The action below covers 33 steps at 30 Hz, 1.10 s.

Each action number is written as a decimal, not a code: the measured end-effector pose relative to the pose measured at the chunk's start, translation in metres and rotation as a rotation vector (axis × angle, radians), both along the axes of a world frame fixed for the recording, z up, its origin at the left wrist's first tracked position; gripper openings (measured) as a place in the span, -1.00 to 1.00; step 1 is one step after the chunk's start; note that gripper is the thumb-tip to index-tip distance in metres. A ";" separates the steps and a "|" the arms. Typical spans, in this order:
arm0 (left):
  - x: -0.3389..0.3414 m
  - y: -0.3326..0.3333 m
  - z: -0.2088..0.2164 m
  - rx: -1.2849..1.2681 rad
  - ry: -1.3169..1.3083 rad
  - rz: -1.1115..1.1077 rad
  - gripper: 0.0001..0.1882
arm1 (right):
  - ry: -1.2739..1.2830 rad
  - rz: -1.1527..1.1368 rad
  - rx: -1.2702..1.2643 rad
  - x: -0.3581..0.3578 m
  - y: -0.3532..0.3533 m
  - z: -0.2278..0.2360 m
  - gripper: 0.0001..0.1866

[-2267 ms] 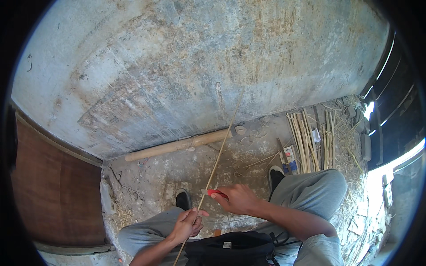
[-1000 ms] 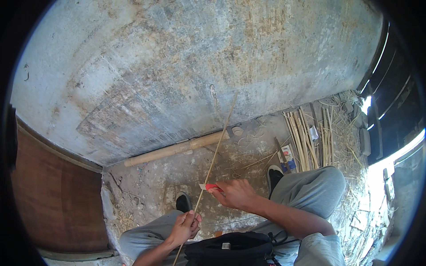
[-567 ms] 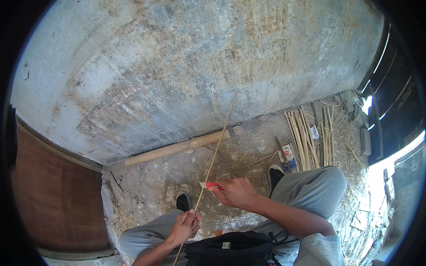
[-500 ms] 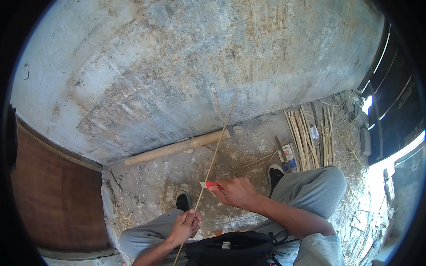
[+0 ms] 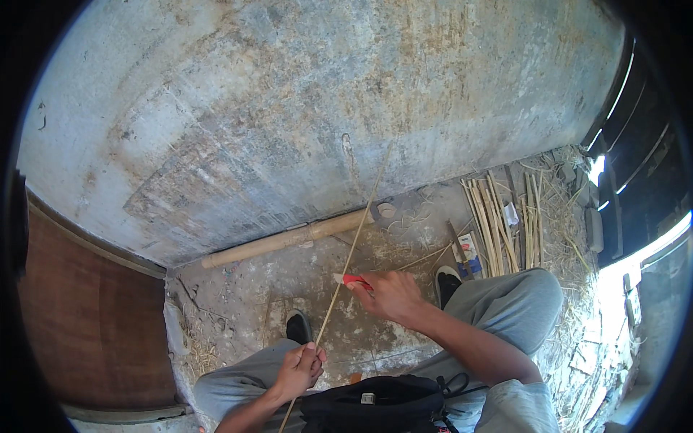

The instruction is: The person shaves a thin strip of bamboo using a small red-handled blade held in their right hand, while holding the strip with their left hand.

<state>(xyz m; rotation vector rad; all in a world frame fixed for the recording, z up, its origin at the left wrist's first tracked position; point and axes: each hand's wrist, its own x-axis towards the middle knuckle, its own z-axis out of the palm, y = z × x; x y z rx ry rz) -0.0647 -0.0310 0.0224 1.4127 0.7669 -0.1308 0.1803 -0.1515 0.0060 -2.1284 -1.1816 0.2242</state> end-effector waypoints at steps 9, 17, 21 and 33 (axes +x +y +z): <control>-0.017 -0.003 0.002 -0.073 0.018 -0.033 -0.49 | 0.010 -0.182 -0.065 0.047 0.000 -0.009 -0.57; -0.020 0.002 0.017 0.000 0.025 -0.096 -0.48 | 0.046 -0.286 -0.081 0.059 0.003 -0.004 -0.53; -0.021 0.007 0.028 0.005 0.052 -0.111 -0.48 | 0.042 -0.297 -0.079 0.061 0.005 -0.006 -0.53; -0.068 0.014 0.037 0.179 0.108 -0.204 -0.51 | 0.029 -0.360 -0.051 0.073 0.004 -0.010 -0.50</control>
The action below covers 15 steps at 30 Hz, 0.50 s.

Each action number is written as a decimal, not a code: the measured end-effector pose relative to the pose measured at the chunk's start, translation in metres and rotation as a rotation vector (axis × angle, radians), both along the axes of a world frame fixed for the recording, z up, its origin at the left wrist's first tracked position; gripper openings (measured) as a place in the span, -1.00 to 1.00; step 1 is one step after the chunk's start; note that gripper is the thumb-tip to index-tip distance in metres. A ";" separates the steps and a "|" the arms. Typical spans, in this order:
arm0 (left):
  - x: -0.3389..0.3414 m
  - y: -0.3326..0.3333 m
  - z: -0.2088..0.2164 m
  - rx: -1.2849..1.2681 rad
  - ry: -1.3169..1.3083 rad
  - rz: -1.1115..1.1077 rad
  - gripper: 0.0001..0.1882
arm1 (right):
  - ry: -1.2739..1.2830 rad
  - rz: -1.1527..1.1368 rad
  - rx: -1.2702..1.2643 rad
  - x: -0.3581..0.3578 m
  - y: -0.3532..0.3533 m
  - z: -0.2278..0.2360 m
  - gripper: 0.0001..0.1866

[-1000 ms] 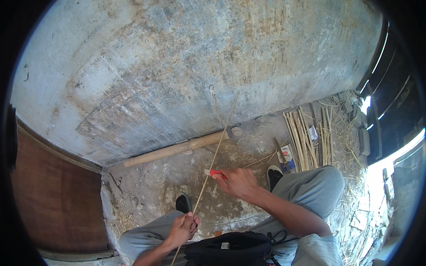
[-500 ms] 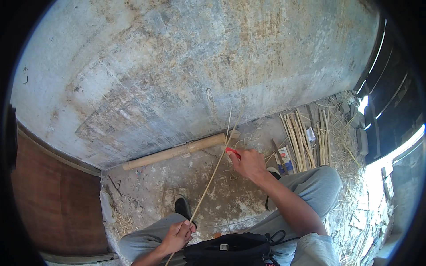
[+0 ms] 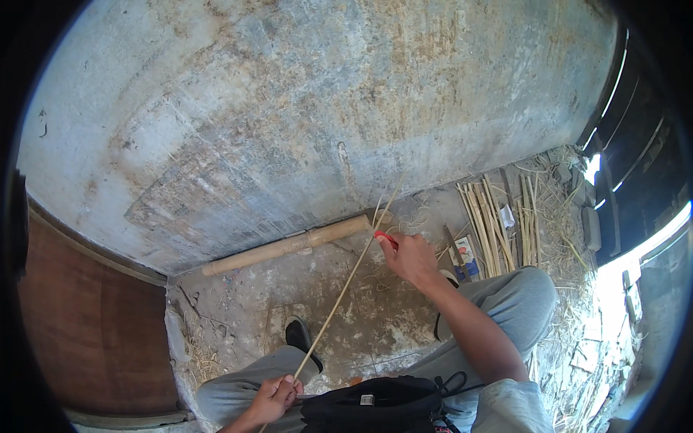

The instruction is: The person shaves a thin strip of bamboo using a small red-handled blade held in their right hand, while holding the strip with their left hand.

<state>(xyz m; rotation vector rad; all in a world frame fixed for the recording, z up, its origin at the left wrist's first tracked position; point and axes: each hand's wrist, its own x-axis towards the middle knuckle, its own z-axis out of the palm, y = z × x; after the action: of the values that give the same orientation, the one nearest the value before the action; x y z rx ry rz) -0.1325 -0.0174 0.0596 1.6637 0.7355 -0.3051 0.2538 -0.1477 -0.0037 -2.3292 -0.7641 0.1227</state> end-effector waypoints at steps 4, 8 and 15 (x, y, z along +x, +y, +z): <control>-0.012 -0.009 0.007 0.009 0.007 -0.012 -0.48 | 0.038 -0.157 0.042 0.028 -0.006 -0.009 -0.46; -0.018 -0.012 0.007 0.127 -0.056 0.063 -0.36 | -0.023 -0.170 0.114 0.035 -0.008 -0.025 -0.46; 0.004 0.003 0.008 -0.546 0.038 0.251 -0.47 | 0.980 -0.127 0.559 -0.001 -0.002 -0.013 -0.44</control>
<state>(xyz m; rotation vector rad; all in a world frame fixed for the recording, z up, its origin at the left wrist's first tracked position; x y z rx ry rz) -0.1287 -0.0146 0.0672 1.0424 0.7960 -0.3243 0.2523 -0.1502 -0.0166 -1.4938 -0.1116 0.8066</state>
